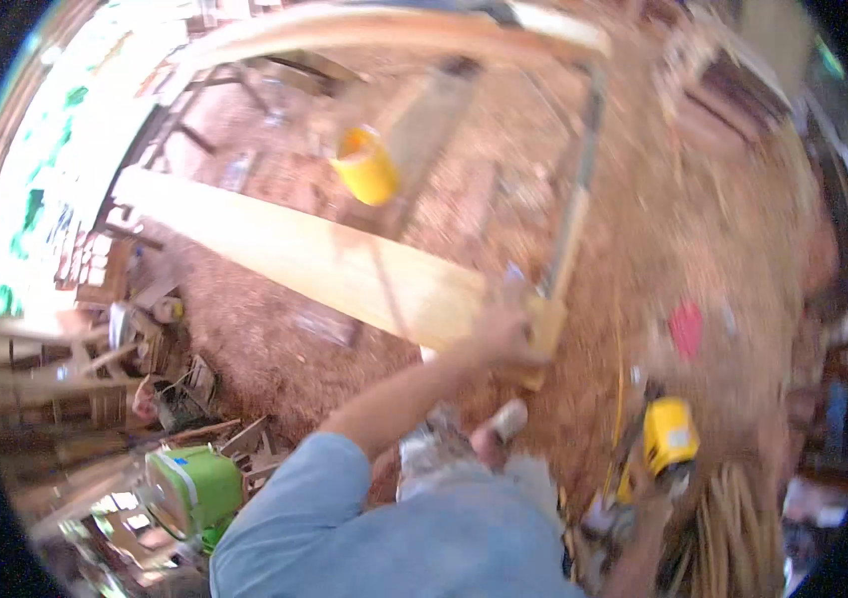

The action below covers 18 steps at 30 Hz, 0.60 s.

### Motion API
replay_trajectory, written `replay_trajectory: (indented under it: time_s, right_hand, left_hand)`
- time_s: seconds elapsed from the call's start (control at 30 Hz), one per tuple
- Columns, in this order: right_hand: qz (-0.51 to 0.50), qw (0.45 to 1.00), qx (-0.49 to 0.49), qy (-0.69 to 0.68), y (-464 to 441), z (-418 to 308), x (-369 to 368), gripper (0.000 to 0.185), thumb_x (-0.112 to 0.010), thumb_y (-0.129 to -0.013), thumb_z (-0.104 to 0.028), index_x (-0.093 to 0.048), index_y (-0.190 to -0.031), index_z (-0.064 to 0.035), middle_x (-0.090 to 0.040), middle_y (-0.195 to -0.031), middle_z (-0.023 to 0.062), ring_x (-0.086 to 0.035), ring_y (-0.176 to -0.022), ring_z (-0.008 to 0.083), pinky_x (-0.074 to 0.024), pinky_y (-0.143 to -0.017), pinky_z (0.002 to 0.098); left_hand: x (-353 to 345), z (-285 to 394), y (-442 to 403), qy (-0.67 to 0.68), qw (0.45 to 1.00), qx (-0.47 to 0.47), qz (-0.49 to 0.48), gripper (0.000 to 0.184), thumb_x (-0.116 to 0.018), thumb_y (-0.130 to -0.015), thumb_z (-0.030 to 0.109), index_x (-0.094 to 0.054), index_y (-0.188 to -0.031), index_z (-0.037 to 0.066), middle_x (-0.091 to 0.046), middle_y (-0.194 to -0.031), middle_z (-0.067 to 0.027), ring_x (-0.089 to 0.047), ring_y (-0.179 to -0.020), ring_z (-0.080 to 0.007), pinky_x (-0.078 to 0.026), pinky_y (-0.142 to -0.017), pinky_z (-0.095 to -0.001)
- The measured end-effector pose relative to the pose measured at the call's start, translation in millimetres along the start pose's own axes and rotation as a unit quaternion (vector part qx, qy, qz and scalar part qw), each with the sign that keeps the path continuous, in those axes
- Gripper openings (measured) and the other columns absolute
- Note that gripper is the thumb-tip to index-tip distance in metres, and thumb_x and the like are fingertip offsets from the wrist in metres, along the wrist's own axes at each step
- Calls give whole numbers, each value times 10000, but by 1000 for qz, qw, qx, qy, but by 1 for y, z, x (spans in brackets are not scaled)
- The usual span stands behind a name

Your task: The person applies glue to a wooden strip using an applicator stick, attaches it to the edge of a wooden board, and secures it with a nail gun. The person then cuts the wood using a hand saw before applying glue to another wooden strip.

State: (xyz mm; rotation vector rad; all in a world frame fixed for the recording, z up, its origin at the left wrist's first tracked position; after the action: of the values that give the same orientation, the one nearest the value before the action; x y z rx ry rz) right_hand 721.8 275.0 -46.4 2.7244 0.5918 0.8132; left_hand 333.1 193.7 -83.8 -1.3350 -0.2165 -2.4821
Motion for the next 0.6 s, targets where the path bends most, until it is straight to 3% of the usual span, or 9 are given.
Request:
replay_trajectory:
  time_s: [0.07,0.17,0.23,0.33,0.37,0.43,0.5,0.6]
  right_hand:
    - [18,996,-1,85,-10,57,-2,355,-733,-836,-91,-591,-1159,-48,-611,-962,27,-607,-858,160,-499,-716,319]
    - [-13,996,78,41,-10,68,-33,391,-765,-838,-144,-585,-1172,-47,-607,-940,23,-595,-836,165,-487,-723,328]
    - [31,983,172,63,-7,53,-41,407,-775,-840,-172,-579,-1174,-45,-597,-907,9,-572,-787,168,-470,-699,329]
    - [47,989,135,35,0,33,-43,332,-749,-861,-160,-598,-1132,-41,-595,-904,7,-561,-762,156,-462,-683,308]
    - [-8,996,72,-57,3,17,-55,342,-747,-856,-145,-596,-1144,-42,-607,-985,34,-586,-853,188,-479,-750,332]
    - [-31,981,-27,-192,7,15,-68,285,-735,-850,-105,-605,-1098,-51,-615,-1002,37,-599,-894,183,-489,-774,331]
    - [16,966,-72,-249,28,-6,-60,157,-710,-860,-81,-609,-979,-68,-600,-885,6,-574,-796,135,-474,-708,297]
    - [6,921,-54,-385,44,-39,-73,85,-663,-885,-76,-579,-872,-77,-579,-761,7,-557,-689,125,-461,-663,293]
  left_hand:
    - [5,5,8,7,998,-33,47,562,-750,-670,542,-757,-934,45,-450,-1435,-214,-274,-1432,-435,-89,-1201,-609]
    - [2,15,18,-3,991,-104,89,418,-732,-741,448,-737,-887,56,-496,-1383,-172,-322,-1411,-406,-178,-1178,-607]
    - [-10,20,21,35,985,-155,62,340,-694,-815,400,-724,-874,66,-521,-1335,-155,-378,-1384,-376,-231,-1156,-621]
    - [-12,28,32,77,978,-194,27,190,-661,-872,279,-698,-838,95,-572,-1228,-127,-476,-1314,-341,-294,-1135,-608]
    - [-5,30,38,86,976,-199,22,137,-664,-866,234,-691,-823,106,-586,-1207,-115,-497,-1299,-337,-307,-1135,-593]
    - [-9,19,43,118,965,-229,50,61,-665,-834,187,-693,-838,133,-590,-1241,-94,-498,-1309,-335,-306,-1145,-567]
    - [-32,22,43,67,968,-237,51,119,-667,-799,181,-708,-909,157,-585,-1284,-80,-486,-1333,-328,-291,-1158,-553]
    - [-24,33,46,5,970,-239,-46,195,-694,-771,196,-723,-962,165,-570,-1343,-72,-467,-1363,-313,-280,-1166,-548]
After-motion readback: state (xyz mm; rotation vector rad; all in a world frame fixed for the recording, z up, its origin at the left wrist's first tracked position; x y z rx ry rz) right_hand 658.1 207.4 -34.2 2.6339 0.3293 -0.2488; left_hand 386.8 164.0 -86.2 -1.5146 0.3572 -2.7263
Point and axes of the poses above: each hand's wrist, its own y-axis away from the middle knuckle, its own x-axis out of the back of the hand, z = x × y, the point moved 8 cm from there along -y, towards the middle knuckle
